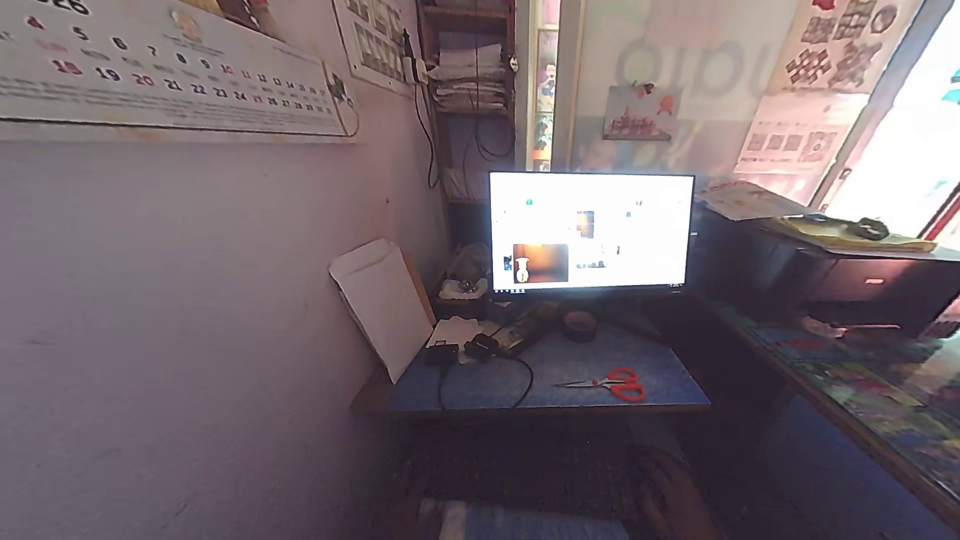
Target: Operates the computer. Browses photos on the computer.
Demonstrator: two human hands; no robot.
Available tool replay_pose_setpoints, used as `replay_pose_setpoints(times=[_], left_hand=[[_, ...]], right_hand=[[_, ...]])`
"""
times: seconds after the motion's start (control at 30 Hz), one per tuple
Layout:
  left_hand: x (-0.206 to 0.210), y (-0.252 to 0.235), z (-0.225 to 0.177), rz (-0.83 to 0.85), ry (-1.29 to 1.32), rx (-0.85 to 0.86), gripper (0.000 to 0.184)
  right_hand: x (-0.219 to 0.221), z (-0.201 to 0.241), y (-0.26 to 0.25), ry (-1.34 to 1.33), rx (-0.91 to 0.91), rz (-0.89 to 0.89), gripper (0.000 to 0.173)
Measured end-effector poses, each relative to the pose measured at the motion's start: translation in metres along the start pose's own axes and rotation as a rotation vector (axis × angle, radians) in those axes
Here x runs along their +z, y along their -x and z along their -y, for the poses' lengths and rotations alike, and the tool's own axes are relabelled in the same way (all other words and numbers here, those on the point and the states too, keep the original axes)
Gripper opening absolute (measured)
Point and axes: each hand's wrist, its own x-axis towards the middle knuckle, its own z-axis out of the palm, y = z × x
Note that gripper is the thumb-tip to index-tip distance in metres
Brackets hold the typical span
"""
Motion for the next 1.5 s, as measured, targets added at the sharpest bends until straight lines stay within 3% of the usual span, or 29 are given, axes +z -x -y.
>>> replay_pose_setpoints(times=[0.57, 1.5], left_hand=[[-0.012, -0.004, -0.01, 0.089, -0.008, -0.044, 0.066], [-0.004, 0.0, -0.002, 0.038, 0.031, 0.0, 0.063]], right_hand=[[0.001, -0.003, -0.001, -0.033, -0.01, -0.02, 0.047], [0.001, -0.001, -0.001, -0.018, 0.004, -0.022, 0.047]])
